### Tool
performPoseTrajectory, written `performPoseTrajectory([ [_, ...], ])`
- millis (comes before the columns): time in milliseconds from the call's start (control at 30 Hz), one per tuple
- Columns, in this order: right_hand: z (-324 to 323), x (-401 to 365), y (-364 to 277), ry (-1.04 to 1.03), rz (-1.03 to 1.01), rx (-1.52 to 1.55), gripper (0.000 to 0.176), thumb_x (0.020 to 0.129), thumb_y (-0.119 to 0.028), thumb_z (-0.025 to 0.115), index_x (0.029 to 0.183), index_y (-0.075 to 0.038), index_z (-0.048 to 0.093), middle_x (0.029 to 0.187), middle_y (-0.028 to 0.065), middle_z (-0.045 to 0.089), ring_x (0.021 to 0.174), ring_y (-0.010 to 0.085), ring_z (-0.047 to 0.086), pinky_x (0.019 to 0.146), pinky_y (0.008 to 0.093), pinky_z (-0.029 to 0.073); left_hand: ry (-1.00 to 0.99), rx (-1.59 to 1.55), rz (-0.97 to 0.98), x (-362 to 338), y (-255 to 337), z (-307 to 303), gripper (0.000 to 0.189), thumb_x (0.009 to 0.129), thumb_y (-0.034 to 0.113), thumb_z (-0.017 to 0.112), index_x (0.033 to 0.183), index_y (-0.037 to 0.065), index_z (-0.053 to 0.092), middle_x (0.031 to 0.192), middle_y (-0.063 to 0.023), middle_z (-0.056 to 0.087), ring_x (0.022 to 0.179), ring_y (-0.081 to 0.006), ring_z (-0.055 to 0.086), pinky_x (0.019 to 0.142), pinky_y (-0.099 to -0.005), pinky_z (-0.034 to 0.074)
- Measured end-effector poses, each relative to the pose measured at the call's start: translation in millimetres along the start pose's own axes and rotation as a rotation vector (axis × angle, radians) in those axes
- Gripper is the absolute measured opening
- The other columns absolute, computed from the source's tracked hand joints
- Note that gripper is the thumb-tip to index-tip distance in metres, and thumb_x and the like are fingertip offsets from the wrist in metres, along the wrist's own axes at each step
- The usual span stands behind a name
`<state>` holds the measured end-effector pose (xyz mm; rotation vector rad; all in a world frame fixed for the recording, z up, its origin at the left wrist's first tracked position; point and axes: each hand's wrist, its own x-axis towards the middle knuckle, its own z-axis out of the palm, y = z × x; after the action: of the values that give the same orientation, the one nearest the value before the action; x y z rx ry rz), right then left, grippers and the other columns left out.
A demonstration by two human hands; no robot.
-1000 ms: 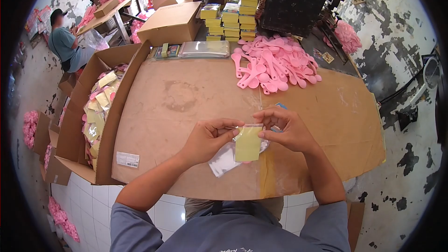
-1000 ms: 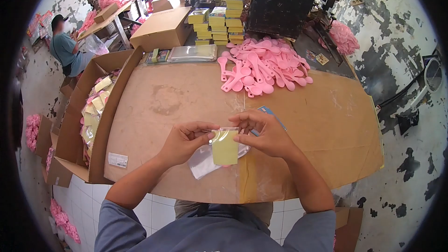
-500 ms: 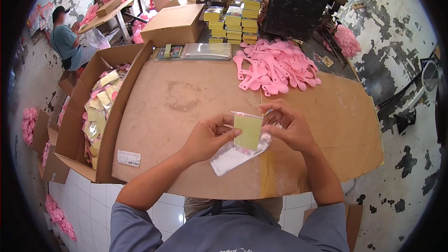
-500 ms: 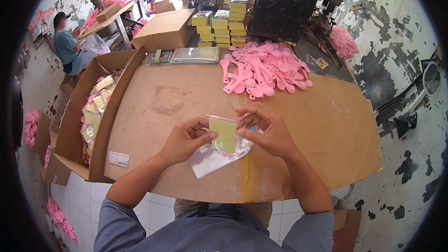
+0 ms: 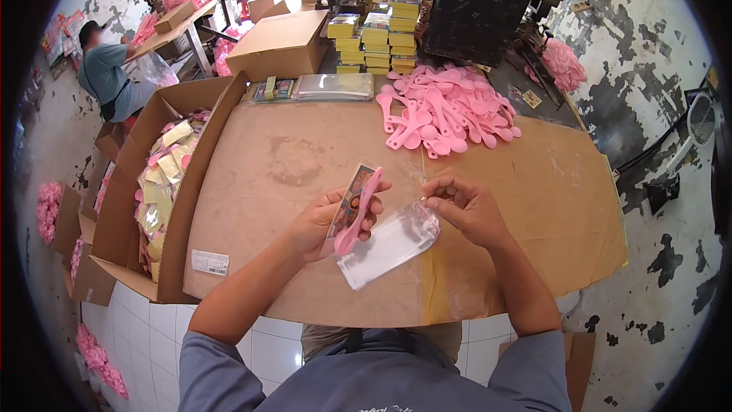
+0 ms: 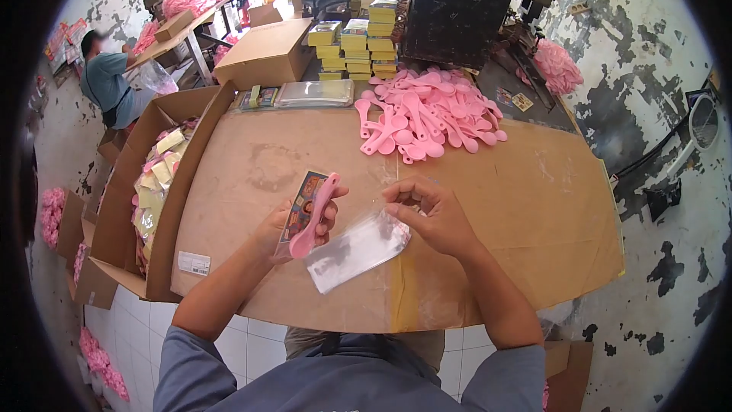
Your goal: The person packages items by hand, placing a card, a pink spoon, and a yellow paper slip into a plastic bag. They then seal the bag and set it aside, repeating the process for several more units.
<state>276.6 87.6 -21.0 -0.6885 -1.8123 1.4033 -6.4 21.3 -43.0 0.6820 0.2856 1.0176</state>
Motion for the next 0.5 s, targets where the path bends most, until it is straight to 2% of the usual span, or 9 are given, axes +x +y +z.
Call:
performPoseTrajectory([
  [133, 13.5, -2.4, -5.5, -0.060, -0.093, -0.099, 0.024, 0.095, -0.010, 0.073, 0.116, 0.000, 0.069, 0.106, 0.0046, 0.068, 0.092, 0.0115, 0.064, 0.080, 0.0281, 0.051, 0.033, 0.145, 0.032, 0.5, -2.8, 0.4, 0.045, 0.106, 0.020, 0.059, 0.146, 0.001, 0.049, 0.117, -0.0067, 0.068, 0.097, -0.0133, 0.068, 0.083, -0.0302, 0.058],
  [233, 34.5, -3.5, -22.0, -0.028, -0.138, -0.180, 0.023, 0.095, -0.010, 0.073, 0.115, 0.000, 0.069, 0.102, 0.0046, 0.069, 0.088, 0.0105, 0.063, 0.077, 0.0268, 0.050, 0.245, 0.295, -0.004, 3.8, -10.8, 14.3, 0.039, 0.104, 0.017, 0.062, 0.140, 0.003, 0.053, 0.116, -0.0074, 0.069, 0.097, -0.0138, 0.068, 0.079, -0.0281, 0.058],
  [333, 44.9, -6.1, -27.4, 0.018, -0.135, -0.263, 0.023, 0.095, -0.010, 0.073, 0.115, 0.000, 0.070, 0.097, 0.0041, 0.069, 0.083, 0.0097, 0.063, 0.075, 0.0256, 0.050, 0.276, 0.446, 0.075, 6.0, -20.2, 13.0, 0.038, 0.104, 0.017, 0.064, 0.137, 0.000, 0.056, 0.121, -0.0059, 0.069, 0.102, -0.0104, 0.068, 0.083, -0.0270, 0.057],
  [433, 41.2, -6.2, -10.2, 0.026, -0.079, -0.173, 0.018, 0.095, -0.008, 0.071, 0.112, 0.000, 0.069, 0.097, 0.0036, 0.069, 0.080, 0.0093, 0.063, 0.072, 0.0249, 0.050, 0.258, 0.535, 0.063, 3.1, -16.7, 14.7, 0.037, 0.102, 0.018, 0.067, 0.134, 0.001, 0.059, 0.118, -0.0053, 0.070, 0.101, -0.0092, 0.067, 0.083, -0.0260, 0.056],
  [500, 35.2, -5.7, -12.4, 0.065, 0.033, 0.070, 0.014, 0.097, -0.008, 0.070, 0.109, -0.001, 0.068, 0.096, 0.0030, 0.069, 0.079, 0.0090, 0.063, 0.071, 0.0252, 0.050, 0.325, 0.534, 0.078, 1.3, -11.4, 15.2, 0.036, 0.101, 0.017, 0.069, 0.133, 0.001, 0.060, 0.116, -0.0042, 0.071, 0.100, -0.0088, 0.068, 0.083, -0.0259, 0.055],
])
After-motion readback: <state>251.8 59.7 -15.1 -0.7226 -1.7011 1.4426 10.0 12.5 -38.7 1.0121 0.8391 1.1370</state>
